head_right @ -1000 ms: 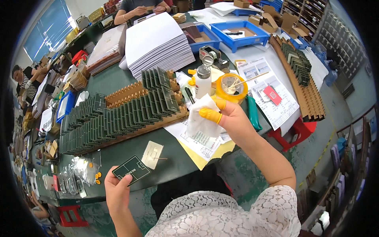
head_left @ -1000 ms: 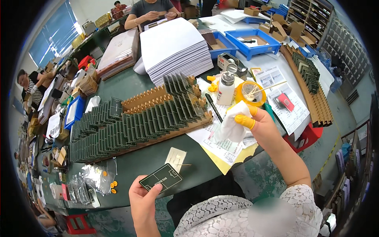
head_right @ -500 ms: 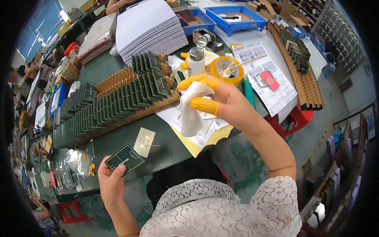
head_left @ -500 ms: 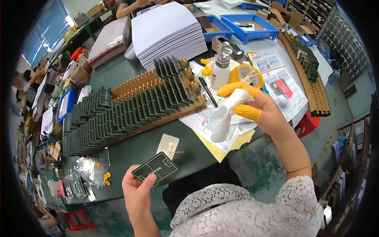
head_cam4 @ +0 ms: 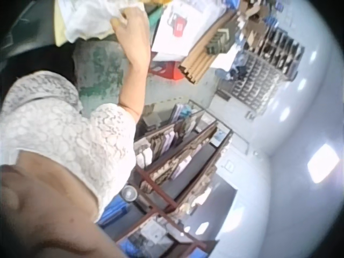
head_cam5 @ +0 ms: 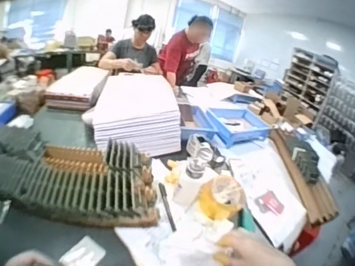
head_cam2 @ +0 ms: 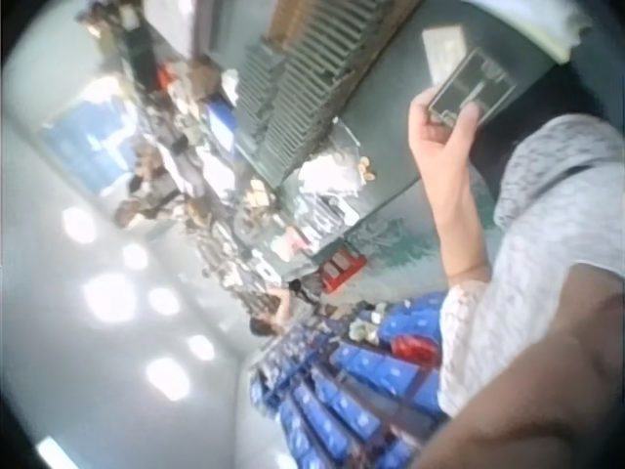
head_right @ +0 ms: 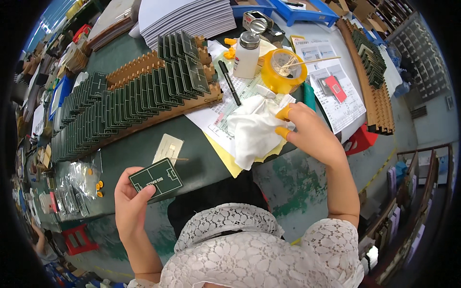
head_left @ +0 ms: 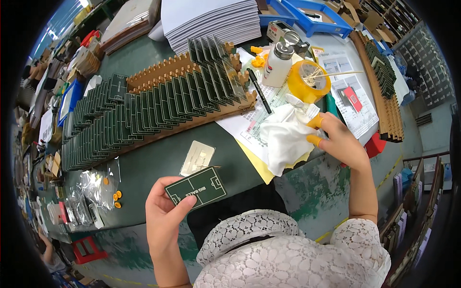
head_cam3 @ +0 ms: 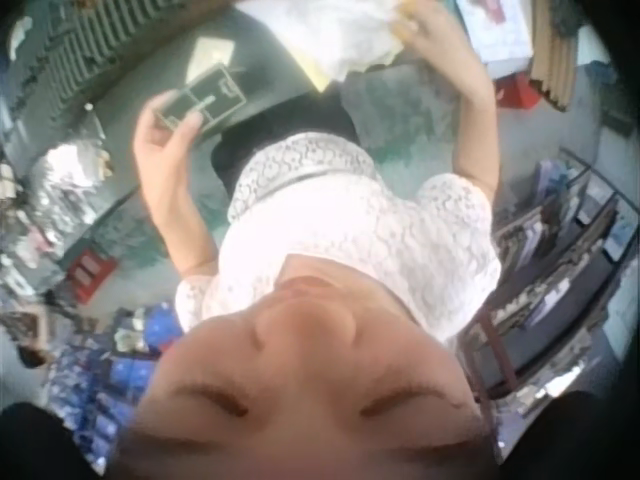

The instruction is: The person wipes a small green circuit board with a white cloth and then places it into a clear plastic bag. They repeat this process with another circuit board, carefully handling each item. Finally, they use a wooden stick to apply a substance to the edge of a circuit board.

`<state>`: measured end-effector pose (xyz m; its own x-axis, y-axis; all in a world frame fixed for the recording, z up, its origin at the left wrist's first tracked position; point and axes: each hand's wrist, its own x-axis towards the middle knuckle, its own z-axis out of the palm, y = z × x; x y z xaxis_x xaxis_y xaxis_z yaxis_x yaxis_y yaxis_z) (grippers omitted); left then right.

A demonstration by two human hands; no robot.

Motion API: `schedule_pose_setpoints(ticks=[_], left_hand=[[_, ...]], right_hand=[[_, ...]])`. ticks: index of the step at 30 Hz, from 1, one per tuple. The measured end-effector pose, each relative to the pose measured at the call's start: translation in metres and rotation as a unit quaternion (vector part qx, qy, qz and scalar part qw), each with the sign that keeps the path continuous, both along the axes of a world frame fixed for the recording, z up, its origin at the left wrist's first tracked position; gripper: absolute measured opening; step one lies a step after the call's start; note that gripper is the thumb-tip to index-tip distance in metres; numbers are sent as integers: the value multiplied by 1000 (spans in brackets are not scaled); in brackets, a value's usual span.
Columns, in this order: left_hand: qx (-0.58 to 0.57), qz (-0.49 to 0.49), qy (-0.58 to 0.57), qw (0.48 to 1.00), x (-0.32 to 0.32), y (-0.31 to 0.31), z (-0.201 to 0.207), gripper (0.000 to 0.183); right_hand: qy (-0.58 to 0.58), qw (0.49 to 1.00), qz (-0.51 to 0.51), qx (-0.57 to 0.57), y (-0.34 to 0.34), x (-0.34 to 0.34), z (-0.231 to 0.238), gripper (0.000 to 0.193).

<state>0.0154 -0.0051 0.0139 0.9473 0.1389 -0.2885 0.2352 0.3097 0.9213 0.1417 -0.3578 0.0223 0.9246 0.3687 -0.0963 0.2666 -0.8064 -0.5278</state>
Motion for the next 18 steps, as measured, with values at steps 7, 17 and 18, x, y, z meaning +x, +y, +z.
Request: schedule_pose_setpoints(ticks=[7, 17, 18], left_hand=[[-40, -21, 12, 999, 3, -7, -3, 34], [-73, -32, 38, 996, 1, -7, -1, 30], [-74, -43, 35, 996, 2, -7, -2, 30]], right_hand=[[-133, 990, 32, 28, 25, 8, -1, 34], [-162, 985, 66, -12, 57, 11, -22, 14], [-164, 985, 54, 0, 53, 11, -20, 12]])
